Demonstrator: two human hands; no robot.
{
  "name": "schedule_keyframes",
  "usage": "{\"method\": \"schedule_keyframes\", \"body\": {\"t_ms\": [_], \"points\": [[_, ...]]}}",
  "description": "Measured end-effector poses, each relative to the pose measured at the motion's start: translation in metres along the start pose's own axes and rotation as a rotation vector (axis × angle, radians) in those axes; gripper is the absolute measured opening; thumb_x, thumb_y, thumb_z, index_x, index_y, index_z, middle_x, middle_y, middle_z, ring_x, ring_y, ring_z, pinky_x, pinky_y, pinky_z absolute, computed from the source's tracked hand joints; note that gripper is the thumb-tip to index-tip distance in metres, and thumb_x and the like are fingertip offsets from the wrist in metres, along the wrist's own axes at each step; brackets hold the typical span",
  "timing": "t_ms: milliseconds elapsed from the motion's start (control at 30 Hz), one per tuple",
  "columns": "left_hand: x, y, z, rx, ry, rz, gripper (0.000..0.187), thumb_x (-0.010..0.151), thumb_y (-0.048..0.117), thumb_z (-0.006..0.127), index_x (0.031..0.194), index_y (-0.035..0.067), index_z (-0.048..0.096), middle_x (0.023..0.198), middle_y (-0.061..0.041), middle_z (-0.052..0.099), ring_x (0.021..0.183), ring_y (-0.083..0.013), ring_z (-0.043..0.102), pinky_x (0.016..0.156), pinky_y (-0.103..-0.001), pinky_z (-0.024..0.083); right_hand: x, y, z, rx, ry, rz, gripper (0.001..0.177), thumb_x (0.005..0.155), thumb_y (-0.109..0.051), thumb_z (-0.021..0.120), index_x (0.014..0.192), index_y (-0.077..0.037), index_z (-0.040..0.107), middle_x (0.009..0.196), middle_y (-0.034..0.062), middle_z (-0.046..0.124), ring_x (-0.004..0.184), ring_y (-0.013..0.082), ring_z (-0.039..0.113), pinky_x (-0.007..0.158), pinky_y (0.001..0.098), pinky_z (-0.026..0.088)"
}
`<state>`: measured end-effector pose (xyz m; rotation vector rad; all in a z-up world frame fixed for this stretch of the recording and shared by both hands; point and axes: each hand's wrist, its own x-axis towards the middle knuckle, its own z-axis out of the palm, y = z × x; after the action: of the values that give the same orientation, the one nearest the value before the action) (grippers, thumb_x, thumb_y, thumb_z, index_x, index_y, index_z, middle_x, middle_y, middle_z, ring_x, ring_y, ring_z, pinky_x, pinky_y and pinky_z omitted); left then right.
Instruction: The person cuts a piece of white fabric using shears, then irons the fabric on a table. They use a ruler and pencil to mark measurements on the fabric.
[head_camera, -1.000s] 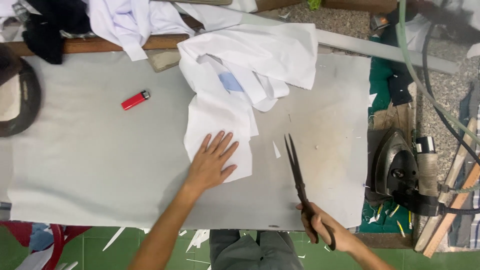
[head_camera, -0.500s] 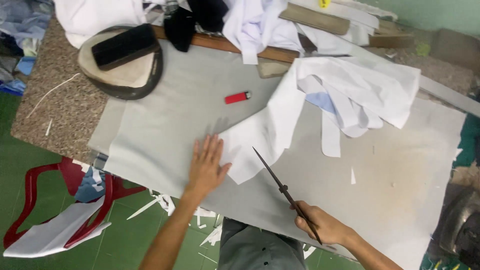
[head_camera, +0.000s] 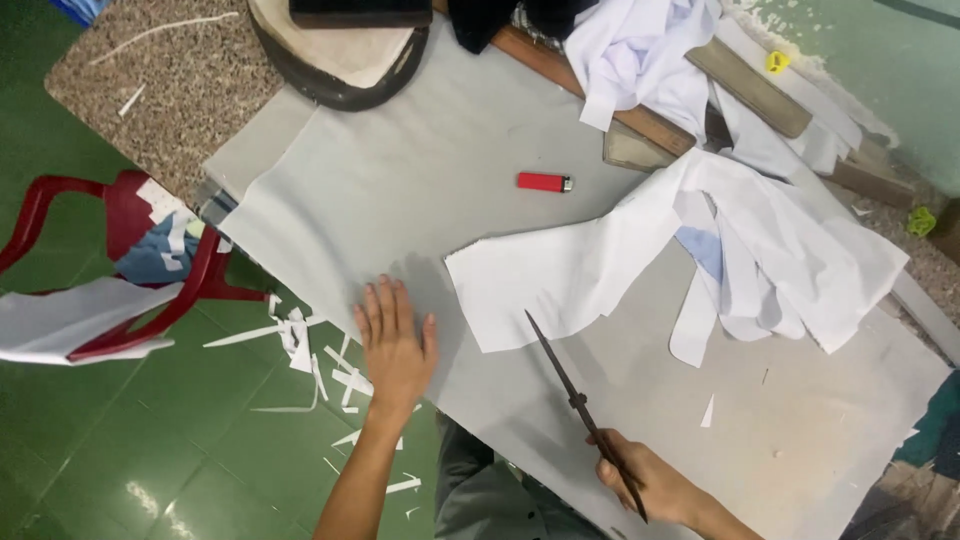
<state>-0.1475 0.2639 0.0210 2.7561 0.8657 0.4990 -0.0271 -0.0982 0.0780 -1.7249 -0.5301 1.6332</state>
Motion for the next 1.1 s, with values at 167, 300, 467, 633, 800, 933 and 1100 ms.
{"method": "schedule_keyframes", "body": {"t_ms": [167, 300, 467, 633, 800, 933, 1100], "points": [[-0.031, 0.046, 0.011, -0.019, -0.141, 0.08, 0.057, 0.11, 0.035, 0.033, 0.157, 0.001, 0.037, 0.164, -0.019, 0.036, 0.153, -0.0378, 0.032, 0.127, -0.058, 0.017, -0.045, -0.074, -0.002, -0.19, -0.073, 0.431, 0.08, 0.08, -0.074, 0.037, 0.14, -0.028, 0.06, 0.088, -0.005, 0.057, 0.077, 0.008, 0.055, 0.078, 0.0202, 0.046], [-0.032, 0.046, 0.03, 0.112, -0.187, 0.121, 0.055, 0.111, 0.037, 0.028, 0.157, 0.01, 0.042, 0.163, -0.009, 0.042, 0.153, -0.034, 0.032, 0.126, -0.059, 0.016, -0.046, -0.089, 0.004, -0.171, -0.056, 0.651, 0.061, 0.09, -0.063, 0.04, 0.146, -0.046, 0.057, 0.102, -0.0146, 0.061, 0.087, 0.002, 0.061, 0.091, 0.013, 0.048], [-0.028, 0.048, 0.028, 0.108, -0.201, 0.105, 0.054, 0.11, 0.036, 0.03, 0.156, 0.01, 0.045, 0.163, -0.005, 0.043, 0.154, -0.0322, 0.031, 0.126, -0.058, 0.015, -0.017, -0.088, 0.02, 0.116, -0.063, 0.485, 0.063, 0.092, -0.058, 0.041, 0.137, -0.021, 0.064, 0.082, -0.0013, 0.048, 0.068, 0.0108, 0.051, 0.071, 0.022, 0.047], [-0.028, 0.047, 0.031, 0.114, -0.164, 0.112, 0.053, 0.11, 0.035, 0.032, 0.154, 0.01, 0.048, 0.161, -0.004, 0.046, 0.153, -0.0315, 0.033, 0.126, -0.058, 0.016, 0.005, -0.072, 0.039, 0.153, -0.038, 0.503, 0.057, 0.098, -0.05, 0.042, 0.143, -0.018, 0.057, 0.084, -0.0011, 0.049, 0.071, 0.0117, 0.054, 0.071, 0.0238, 0.049], [-0.025, 0.048, 0.029, 0.087, -0.104, 0.104, 0.05, 0.11, 0.034, 0.037, 0.151, 0.01, 0.054, 0.159, -0.004, 0.05, 0.152, -0.0304, 0.037, 0.125, -0.056, 0.019, 0.019, -0.03, 0.044, 0.18, -0.012, 0.194, 0.083, 0.084, -0.069, 0.043, 0.137, -0.007, 0.055, 0.056, -0.0032, 0.052, 0.049, 0.0089, 0.049, 0.052, 0.0241, 0.041], [-0.025, 0.048, 0.029, 0.063, -0.131, 0.093, 0.051, 0.11, 0.034, 0.035, 0.152, 0.009, 0.052, 0.159, -0.005, 0.049, 0.152, -0.0309, 0.036, 0.126, -0.057, 0.018, 0.026, -0.024, 0.045, 0.163, -0.026, 0.156, 0.085, 0.085, -0.07, 0.043, 0.137, -0.004, 0.053, 0.06, -0.0025, 0.05, 0.052, 0.01, 0.049, 0.052, 0.0257, 0.049], [-0.025, 0.048, 0.028, 0.053, -0.152, 0.077, 0.052, 0.11, 0.035, 0.035, 0.152, 0.009, 0.052, 0.16, -0.005, 0.048, 0.153, -0.03, 0.034, 0.126, -0.057, 0.016, 0.03, -0.009, 0.047, 0.119, 0.001, 0.058, 0.08, 0.089, -0.068, 0.04, 0.133, -0.003, 0.055, 0.059, -0.0024, 0.05, 0.047, 0.0093, 0.048, 0.045, 0.0256, 0.049]]}}
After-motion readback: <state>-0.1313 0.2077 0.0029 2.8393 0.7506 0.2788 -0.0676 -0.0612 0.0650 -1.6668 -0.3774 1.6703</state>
